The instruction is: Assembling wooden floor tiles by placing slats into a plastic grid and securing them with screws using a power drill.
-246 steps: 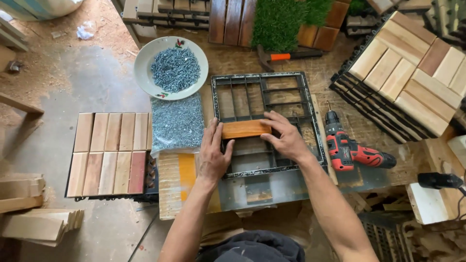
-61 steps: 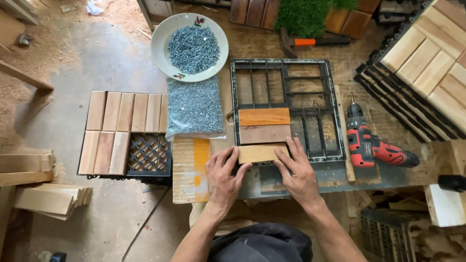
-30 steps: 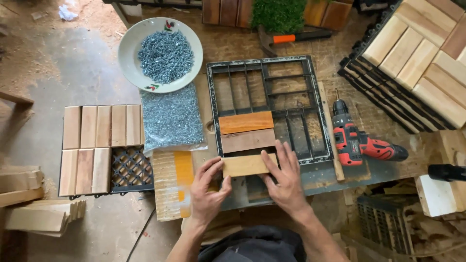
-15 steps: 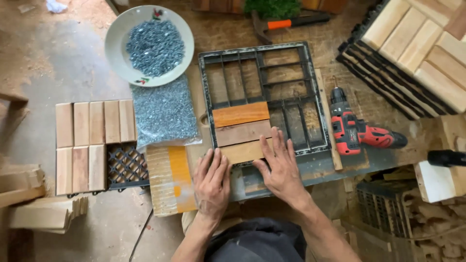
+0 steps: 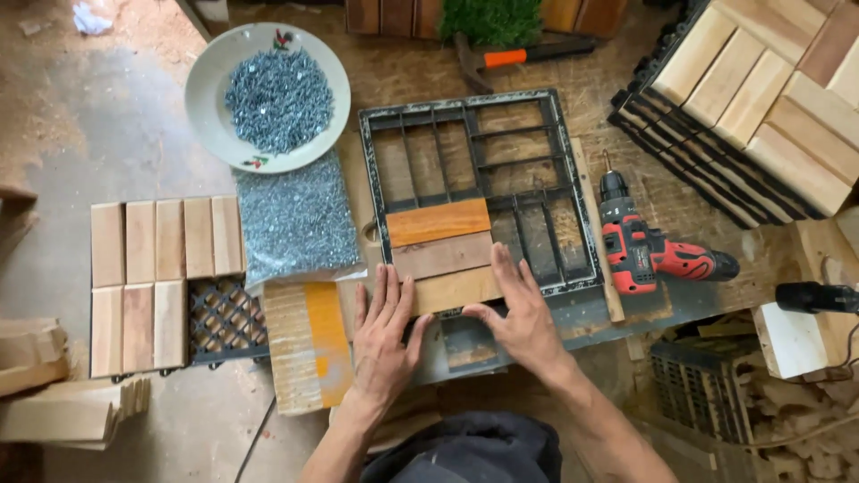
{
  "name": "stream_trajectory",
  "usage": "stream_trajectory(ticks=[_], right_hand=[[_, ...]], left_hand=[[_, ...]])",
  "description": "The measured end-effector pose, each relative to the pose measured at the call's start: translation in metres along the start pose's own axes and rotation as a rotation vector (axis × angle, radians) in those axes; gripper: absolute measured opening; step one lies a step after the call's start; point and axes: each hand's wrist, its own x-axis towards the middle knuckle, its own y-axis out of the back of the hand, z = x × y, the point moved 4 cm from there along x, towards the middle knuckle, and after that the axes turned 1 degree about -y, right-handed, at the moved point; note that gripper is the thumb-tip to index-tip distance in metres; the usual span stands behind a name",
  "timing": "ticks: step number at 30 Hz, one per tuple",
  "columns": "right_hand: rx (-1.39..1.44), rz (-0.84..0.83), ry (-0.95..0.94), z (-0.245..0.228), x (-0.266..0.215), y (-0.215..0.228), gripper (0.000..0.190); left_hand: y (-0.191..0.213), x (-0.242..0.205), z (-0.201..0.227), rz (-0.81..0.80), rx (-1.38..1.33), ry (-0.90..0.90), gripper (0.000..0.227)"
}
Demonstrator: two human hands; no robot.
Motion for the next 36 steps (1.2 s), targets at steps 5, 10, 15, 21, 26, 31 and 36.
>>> stream_trajectory(ticks=[5,10,15,21,26,31,36], right_hand=[[-0.271,0.001,0.1,-0.028,-0.008,-0.014,0.081],[-0.062,0.057,0.042,-0.027,-0.012,-0.013,0.072],[-0.138,0.064,-0.1,-0.016,-0.027,-0.004,0.081],[0.15,0.18,-0.178,-0.021,-0.02,0.006,0.061],[0.153,0.164,-0.163,-0.019,-0.022,0.004,0.063],[0.006,0.124,-0.132,-0.015,-0.022,-0.002,0.064],[0.066,0.123,-0.215,-0.024,-0.02,0.006,0.07]], left_hand=[[0.009,0.009,0.0,-0.062,-0.073,0.057,0.083],[0.007,0.003,-0.009,0.014,-0.131,0.065,0.079],[0.005,-0.02,0.013,0.007,0.093,0.14,0.077],[0.009,-0.017,0.017,0.134,-0.135,0.207,0.049],[0.011,-0.016,0.015,0.22,-0.24,0.242,0.042],[0.008,-0.014,0.015,0.2,-0.136,0.223,0.041],[0.017,-0.009,0.017,0.179,-0.096,0.164,0.035]])
